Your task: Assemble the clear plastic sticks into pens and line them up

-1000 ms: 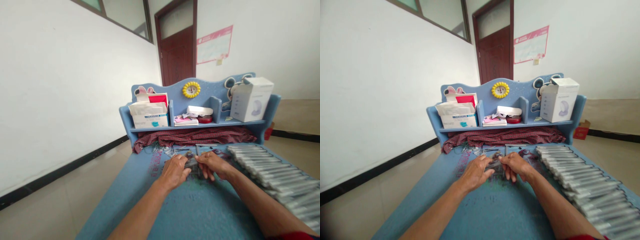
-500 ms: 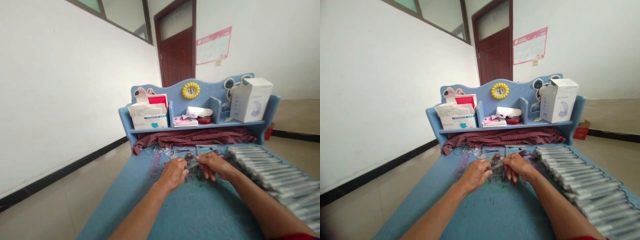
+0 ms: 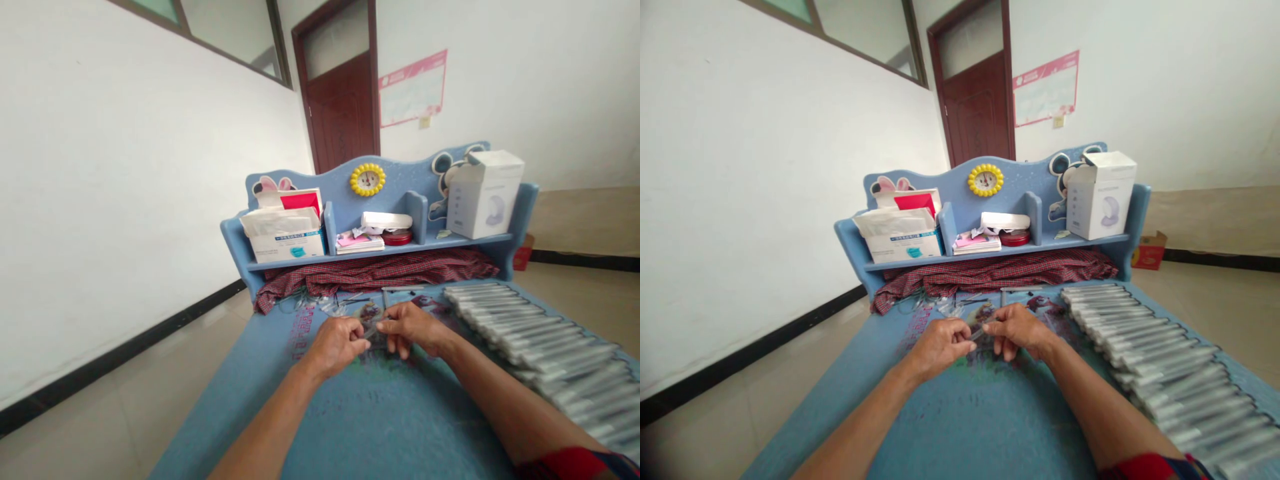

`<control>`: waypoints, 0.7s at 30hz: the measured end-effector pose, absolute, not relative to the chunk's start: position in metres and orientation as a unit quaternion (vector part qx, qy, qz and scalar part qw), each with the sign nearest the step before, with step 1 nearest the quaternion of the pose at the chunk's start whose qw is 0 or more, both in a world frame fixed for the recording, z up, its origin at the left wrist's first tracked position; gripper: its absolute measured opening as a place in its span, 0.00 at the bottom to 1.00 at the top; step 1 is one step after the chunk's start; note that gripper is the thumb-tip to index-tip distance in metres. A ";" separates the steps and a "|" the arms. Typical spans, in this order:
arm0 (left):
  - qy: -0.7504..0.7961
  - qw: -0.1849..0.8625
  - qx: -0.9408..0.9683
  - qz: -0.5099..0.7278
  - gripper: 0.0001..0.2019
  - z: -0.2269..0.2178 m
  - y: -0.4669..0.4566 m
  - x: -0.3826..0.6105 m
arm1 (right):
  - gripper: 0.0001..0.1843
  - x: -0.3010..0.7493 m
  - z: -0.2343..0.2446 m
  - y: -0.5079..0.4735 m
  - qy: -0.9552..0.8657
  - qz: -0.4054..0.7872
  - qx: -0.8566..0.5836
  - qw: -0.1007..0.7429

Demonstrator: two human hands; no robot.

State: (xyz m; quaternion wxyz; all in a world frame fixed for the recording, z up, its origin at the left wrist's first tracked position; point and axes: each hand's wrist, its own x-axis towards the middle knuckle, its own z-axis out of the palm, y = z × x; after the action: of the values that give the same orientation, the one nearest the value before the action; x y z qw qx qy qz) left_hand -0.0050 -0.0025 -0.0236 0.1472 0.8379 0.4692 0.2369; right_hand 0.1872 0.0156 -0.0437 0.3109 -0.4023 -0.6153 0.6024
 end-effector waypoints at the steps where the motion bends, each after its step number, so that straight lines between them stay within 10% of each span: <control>1: 0.472 0.156 0.832 0.246 0.06 -0.021 -0.001 -0.007 | 0.16 0.187 -0.044 0.016 -0.612 0.602 -0.402 0.317; 7: 0.586 0.063 0.724 0.359 0.11 -0.012 0.022 -0.044 | 0.11 0.195 -0.047 0.028 -0.563 0.563 -0.459 0.395; 21: 0.573 -0.027 0.814 0.090 0.24 -0.044 0.024 -0.033 | 0.07 0.199 -0.051 0.030 -0.643 0.495 -0.504 0.297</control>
State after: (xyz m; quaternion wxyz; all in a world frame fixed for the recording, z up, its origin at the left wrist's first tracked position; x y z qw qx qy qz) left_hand -0.0329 0.0236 -0.0443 -0.0269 0.8139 0.5733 0.0901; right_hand 0.1988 0.0303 -0.0505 0.2968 -0.5035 -0.6429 0.4950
